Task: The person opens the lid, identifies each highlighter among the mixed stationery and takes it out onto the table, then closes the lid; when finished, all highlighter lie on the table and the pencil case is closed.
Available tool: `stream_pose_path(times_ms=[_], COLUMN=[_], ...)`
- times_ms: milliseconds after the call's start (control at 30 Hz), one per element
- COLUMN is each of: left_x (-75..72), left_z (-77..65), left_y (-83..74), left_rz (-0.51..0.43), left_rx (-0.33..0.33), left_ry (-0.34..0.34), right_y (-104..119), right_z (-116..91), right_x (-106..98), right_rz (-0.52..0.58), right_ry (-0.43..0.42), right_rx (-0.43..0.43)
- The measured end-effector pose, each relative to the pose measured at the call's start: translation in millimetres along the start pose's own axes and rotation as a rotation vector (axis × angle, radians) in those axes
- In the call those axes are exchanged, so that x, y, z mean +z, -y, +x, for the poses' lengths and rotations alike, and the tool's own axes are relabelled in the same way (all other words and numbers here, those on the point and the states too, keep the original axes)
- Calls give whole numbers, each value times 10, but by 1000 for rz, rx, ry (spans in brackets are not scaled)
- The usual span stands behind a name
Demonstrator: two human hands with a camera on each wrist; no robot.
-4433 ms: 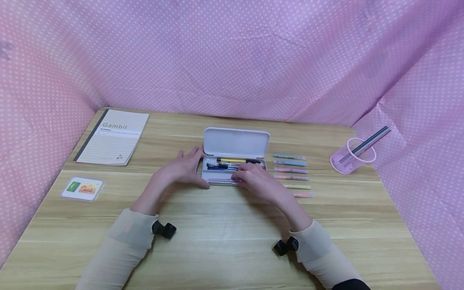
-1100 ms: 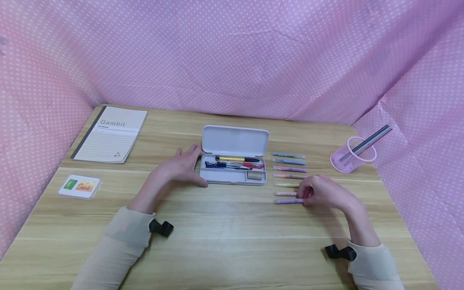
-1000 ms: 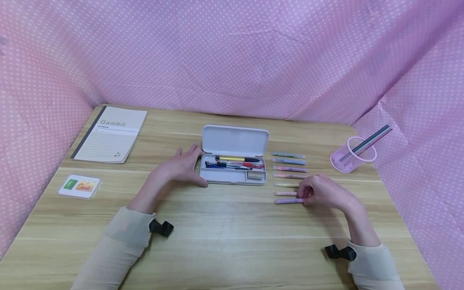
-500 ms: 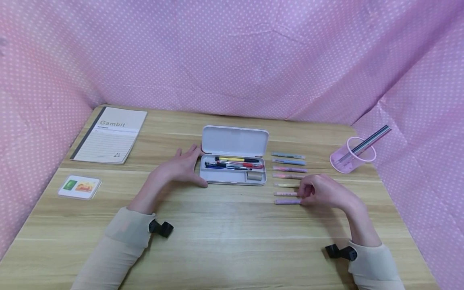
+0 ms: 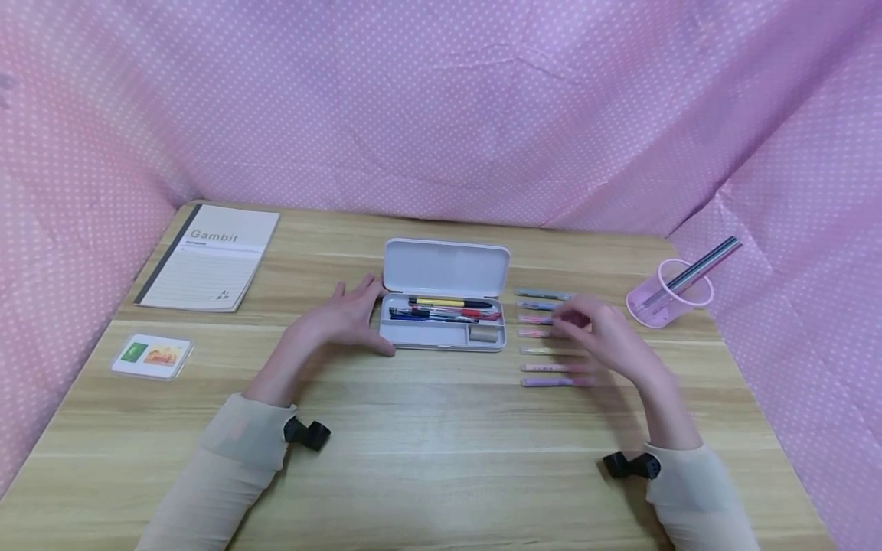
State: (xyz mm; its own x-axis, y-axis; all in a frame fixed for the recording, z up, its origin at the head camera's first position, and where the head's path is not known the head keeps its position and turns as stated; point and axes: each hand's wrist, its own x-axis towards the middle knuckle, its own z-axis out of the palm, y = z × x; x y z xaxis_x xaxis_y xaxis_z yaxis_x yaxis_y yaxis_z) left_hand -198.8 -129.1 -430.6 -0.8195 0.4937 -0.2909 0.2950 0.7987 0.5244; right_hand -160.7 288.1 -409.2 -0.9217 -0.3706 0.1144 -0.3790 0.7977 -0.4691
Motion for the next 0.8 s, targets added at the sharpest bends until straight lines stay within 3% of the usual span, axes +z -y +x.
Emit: stream_pose_path(times_ms=[133, 267, 400, 567, 800], left_x=[2, 7, 10, 8, 5], left_z=[1, 8, 3, -8, -7], left_y=[7, 9, 11, 15, -2], left_rz=[1, 2, -1, -5, 2], left_rx=[3, 2, -2, 1, -6], left_ry=[-4, -2, 1, -2, -1], right_y=[67, 166, 298, 427, 518], right_z=[210, 420, 598, 707, 676], right_x=[51, 120, 216, 340, 360], right_rz=[143, 326, 436, 442, 416], right_ry=[-58, -33, 10, 69, 79], right_rx=[0, 19, 62, 63, 86])
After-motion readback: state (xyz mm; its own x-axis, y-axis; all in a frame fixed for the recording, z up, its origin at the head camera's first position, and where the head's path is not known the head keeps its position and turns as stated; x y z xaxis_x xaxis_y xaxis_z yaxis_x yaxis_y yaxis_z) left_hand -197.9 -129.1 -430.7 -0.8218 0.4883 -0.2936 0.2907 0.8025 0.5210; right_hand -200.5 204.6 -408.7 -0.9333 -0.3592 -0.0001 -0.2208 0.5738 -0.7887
